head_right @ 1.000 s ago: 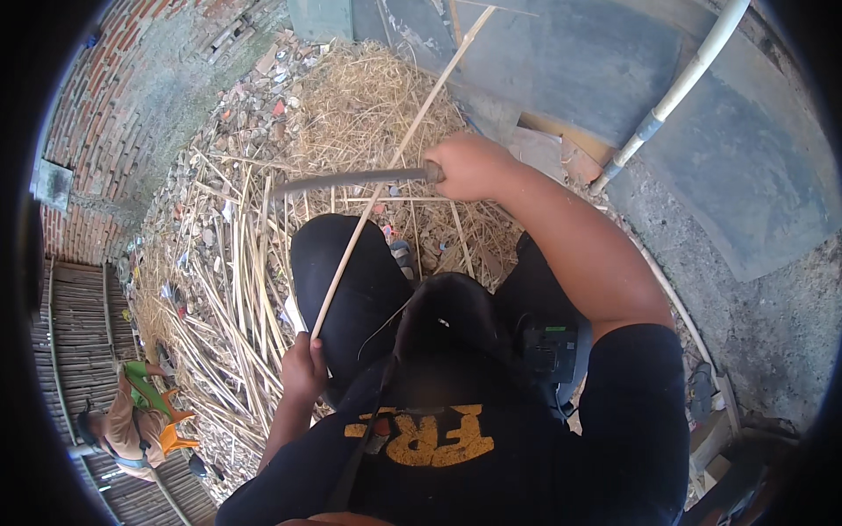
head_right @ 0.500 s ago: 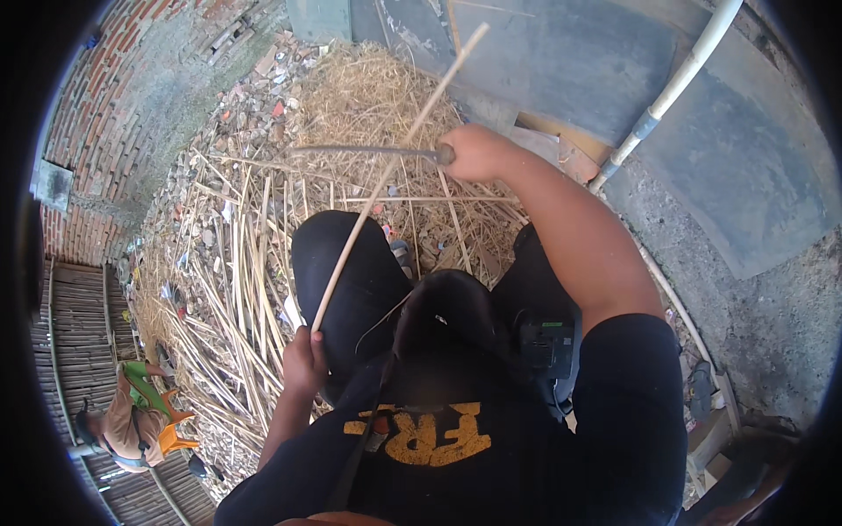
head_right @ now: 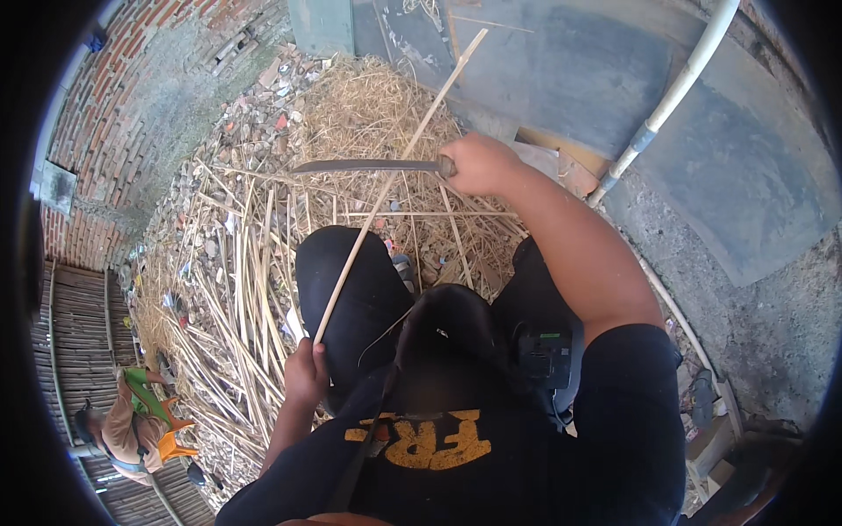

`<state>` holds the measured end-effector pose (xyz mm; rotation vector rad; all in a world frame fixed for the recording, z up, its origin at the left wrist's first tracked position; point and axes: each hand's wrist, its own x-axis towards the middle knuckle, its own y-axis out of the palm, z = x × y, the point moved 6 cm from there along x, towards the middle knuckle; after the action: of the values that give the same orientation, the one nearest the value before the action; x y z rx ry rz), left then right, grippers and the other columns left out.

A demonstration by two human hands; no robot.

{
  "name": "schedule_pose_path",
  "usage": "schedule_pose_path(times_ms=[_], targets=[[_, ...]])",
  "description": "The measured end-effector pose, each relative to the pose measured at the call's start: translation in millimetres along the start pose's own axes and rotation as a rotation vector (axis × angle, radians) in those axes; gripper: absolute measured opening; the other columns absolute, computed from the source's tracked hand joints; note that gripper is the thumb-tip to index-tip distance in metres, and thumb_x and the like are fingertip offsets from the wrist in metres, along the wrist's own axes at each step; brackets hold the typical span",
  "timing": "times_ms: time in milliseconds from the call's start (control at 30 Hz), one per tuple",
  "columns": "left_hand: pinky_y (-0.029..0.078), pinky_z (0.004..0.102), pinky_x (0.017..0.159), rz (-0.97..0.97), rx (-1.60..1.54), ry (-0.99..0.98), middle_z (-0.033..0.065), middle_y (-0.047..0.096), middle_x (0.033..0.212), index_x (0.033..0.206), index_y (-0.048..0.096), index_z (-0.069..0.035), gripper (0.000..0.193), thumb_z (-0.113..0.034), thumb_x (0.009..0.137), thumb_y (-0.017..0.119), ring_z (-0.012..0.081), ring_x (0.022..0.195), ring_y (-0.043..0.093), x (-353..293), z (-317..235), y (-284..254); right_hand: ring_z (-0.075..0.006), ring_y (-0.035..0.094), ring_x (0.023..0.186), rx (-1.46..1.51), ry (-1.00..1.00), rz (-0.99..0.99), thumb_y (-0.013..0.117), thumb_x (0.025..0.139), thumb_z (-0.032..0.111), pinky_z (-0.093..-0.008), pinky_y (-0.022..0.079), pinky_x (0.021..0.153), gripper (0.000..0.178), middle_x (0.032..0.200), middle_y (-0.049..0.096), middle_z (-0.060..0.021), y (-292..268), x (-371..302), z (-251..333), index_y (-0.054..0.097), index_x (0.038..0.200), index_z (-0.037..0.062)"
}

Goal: The person strips thin layers off a long bamboo pole using a curved blade, holding the bamboo between their legs and pulling the blade along its length to create narrow strips.

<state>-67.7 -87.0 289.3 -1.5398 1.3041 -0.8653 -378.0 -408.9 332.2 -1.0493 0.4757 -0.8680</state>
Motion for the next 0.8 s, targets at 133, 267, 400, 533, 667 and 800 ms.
schedule_pose_path(times_ms=[133, 267, 400, 533, 667, 800], targets=[[0.044, 0.0584, 0.056, -0.004, -0.020, 0.019, 0.0256, 0.058, 0.064, 0.085, 0.048, -0.005, 0.030, -0.030, 0.101, 0.050, 0.0498, 0.063, 0.059, -3.7, 1.0, -2.2, -0.0396, 0.066, 0.078, 0.068, -0.034, 0.080, 0.068, 0.073, 0.016, -0.0478, 0.052, 0.071, 0.026, 0.079, 0.067, -0.0192, 1.0, -7.2, 27.2, 0.070, 0.097, 0.0084], [0.045, 0.0590, 0.057, 0.016, -0.052, 0.007, 0.0264, 0.058, 0.065, 0.085, 0.049, -0.004, 0.032, -0.032, 0.102, 0.049, 0.0506, 0.063, 0.059, 0.4, -0.3, 3.0, -0.0389, 0.065, 0.075, 0.006, -0.050, 0.039, 0.069, 0.075, 0.019, -0.0472, 0.051, 0.069, 0.022, 0.076, 0.066, -0.0188, 9.3, 0.6, 2.0, 0.069, 0.094, 0.0085], [0.045, 0.0598, 0.059, -0.002, -0.031, -0.013, 0.0267, 0.058, 0.065, 0.085, 0.049, -0.004, 0.032, -0.032, 0.102, 0.047, 0.0513, 0.064, 0.059, 0.8, 1.3, -1.7, -0.0376, 0.066, 0.077, 0.057, 0.036, -0.003, 0.070, 0.075, 0.020, -0.0477, 0.051, 0.069, 0.020, 0.078, 0.067, -0.0171, -6.7, 3.9, -6.4, 0.068, 0.092, 0.0087], [0.042, 0.0548, 0.055, -0.002, -0.014, 0.037, 0.0255, 0.055, 0.061, 0.083, 0.047, -0.002, 0.031, -0.025, 0.104, 0.045, 0.0500, 0.060, 0.057, -2.9, -2.8, -1.5, -0.0353, 0.068, 0.081, -0.113, -0.046, 0.077, 0.068, 0.074, 0.017, -0.0479, 0.054, 0.072, 0.019, 0.081, 0.069, -0.0154, -8.8, -10.7, 29.8, 0.068, 0.092, 0.0094], [0.042, 0.0558, 0.055, -0.013, 0.012, -0.004, 0.0260, 0.056, 0.062, 0.084, 0.047, -0.002, 0.029, -0.025, 0.103, 0.047, 0.0498, 0.062, 0.058, 0.9, -3.0, 3.1, -0.0340, 0.068, 0.083, -0.220, -0.116, 0.147, 0.068, 0.075, 0.016, -0.0482, 0.055, 0.075, 0.020, 0.083, 0.069, -0.0152, -1.2, -6.7, 36.7, 0.068, 0.094, 0.0098], [0.046, 0.0601, 0.057, -0.035, 0.065, -0.074, 0.0245, 0.060, 0.065, 0.086, 0.050, -0.006, 0.031, -0.033, 0.100, 0.049, 0.0491, 0.062, 0.061, -2.7, -0.2, 0.5, -0.0333, 0.068, 0.083, 0.096, 0.190, 0.005, 0.068, 0.075, 0.016, -0.0473, 0.055, 0.076, 0.020, 0.085, 0.069, -0.0160, -11.7, 5.5, -23.5, 0.069, 0.094, 0.0098]])
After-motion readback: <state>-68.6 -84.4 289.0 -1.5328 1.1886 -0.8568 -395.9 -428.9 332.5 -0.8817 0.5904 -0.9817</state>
